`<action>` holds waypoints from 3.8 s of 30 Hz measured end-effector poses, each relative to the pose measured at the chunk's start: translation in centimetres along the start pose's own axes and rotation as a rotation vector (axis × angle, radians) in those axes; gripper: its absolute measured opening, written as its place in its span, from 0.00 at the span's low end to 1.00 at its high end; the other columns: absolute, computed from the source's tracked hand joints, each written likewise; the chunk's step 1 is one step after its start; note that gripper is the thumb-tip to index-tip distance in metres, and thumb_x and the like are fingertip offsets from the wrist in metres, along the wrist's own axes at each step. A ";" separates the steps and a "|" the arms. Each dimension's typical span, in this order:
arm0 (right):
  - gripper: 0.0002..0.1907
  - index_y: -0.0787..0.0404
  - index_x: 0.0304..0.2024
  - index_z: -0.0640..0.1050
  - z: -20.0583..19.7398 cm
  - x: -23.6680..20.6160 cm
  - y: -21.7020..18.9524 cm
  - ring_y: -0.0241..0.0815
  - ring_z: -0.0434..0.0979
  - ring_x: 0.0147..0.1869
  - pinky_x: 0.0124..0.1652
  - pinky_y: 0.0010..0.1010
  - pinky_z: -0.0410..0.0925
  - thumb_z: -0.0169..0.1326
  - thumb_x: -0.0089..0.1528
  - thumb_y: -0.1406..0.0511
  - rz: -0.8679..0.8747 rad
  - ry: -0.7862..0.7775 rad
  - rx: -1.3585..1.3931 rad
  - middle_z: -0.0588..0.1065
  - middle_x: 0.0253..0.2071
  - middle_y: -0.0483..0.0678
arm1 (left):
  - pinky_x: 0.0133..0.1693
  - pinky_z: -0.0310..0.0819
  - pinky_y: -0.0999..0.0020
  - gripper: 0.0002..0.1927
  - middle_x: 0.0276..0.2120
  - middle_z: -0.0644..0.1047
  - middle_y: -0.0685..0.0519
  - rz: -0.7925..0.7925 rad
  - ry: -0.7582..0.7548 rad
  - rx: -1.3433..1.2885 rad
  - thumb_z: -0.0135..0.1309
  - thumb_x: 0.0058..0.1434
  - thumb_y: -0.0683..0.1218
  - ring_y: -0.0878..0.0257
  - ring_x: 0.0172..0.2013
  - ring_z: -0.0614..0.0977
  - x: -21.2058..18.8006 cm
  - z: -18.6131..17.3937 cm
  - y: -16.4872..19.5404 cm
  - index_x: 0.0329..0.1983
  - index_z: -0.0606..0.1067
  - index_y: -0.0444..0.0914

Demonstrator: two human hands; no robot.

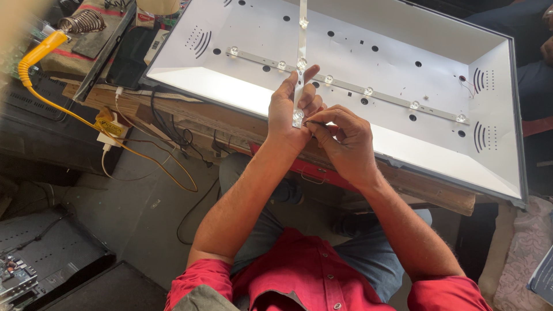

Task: The person repairs an LED light panel on a workbench. They fold back the white reflector sheet inside the housing, reposition the LED strips, retrieve a small part from a nearby shelf, then hold a vertical LED strip and connect its wires to the panel before laying the strip back in place.

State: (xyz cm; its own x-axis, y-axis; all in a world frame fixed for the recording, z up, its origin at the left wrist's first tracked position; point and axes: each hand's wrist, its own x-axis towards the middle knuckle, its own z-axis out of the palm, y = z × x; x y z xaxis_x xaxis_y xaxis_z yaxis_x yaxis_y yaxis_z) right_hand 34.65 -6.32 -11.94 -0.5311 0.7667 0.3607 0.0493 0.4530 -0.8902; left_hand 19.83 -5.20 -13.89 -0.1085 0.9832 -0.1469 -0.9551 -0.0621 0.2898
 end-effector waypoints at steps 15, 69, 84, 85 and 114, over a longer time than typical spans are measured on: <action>0.07 0.66 0.44 0.80 -0.5 0.4 -0.4 0.37 0.83 0.46 0.45 0.27 0.77 0.57 0.63 0.77 -0.203 -0.086 -0.155 0.79 0.43 0.49 | 0.22 0.55 0.73 0.22 0.16 0.57 0.60 -0.009 -0.006 0.033 0.38 0.76 0.53 0.70 0.18 0.59 -0.5 0.3 -0.2 0.58 0.70 0.30; 0.07 0.68 0.42 0.77 0.8 0.2 0.6 0.42 0.84 0.44 0.43 0.30 0.80 0.57 0.61 0.78 -0.247 -0.028 -0.180 0.78 0.41 0.52 | 0.25 0.56 0.71 0.22 0.16 0.55 0.60 0.016 0.035 0.097 0.36 0.77 0.52 0.69 0.18 0.57 -0.3 -0.3 -0.3 0.56 0.70 0.30; 0.07 0.69 0.42 0.77 1.0 0.1 0.8 0.41 0.84 0.43 0.41 0.28 0.80 0.57 0.61 0.78 -0.224 0.005 -0.167 0.79 0.41 0.52 | 0.25 0.56 0.71 0.23 0.16 0.55 0.59 0.002 -0.016 0.077 0.35 0.77 0.53 0.69 0.18 0.56 -0.4 -0.4 -0.2 0.58 0.69 0.29; 0.07 0.68 0.42 0.77 1.1 0.1 0.8 0.42 0.84 0.43 0.41 0.28 0.80 0.57 0.61 0.78 -0.225 0.015 -0.161 0.78 0.41 0.52 | 0.26 0.57 0.71 0.23 0.17 0.55 0.59 0.002 -0.017 0.076 0.35 0.77 0.53 0.69 0.18 0.56 -0.3 -0.5 -0.1 0.58 0.69 0.29; 0.07 0.68 0.43 0.78 1.2 0.1 0.6 0.42 0.84 0.44 0.41 0.29 0.79 0.57 0.62 0.77 -0.150 0.025 -0.115 0.78 0.43 0.52 | 0.25 0.55 0.71 0.24 0.18 0.56 0.59 -0.002 -0.053 0.063 0.34 0.78 0.53 0.69 0.20 0.57 -0.3 -0.8 0.0 0.60 0.69 0.28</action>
State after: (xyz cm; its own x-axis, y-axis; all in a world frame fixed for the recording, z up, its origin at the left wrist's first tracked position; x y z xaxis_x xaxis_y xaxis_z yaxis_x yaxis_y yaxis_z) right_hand 33.59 -6.49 -12.75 -0.5185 0.6970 0.4953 0.0681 0.6110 -0.7887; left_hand 19.65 -5.67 -14.61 -0.0898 0.9912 -0.0975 -0.9359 -0.0505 0.3487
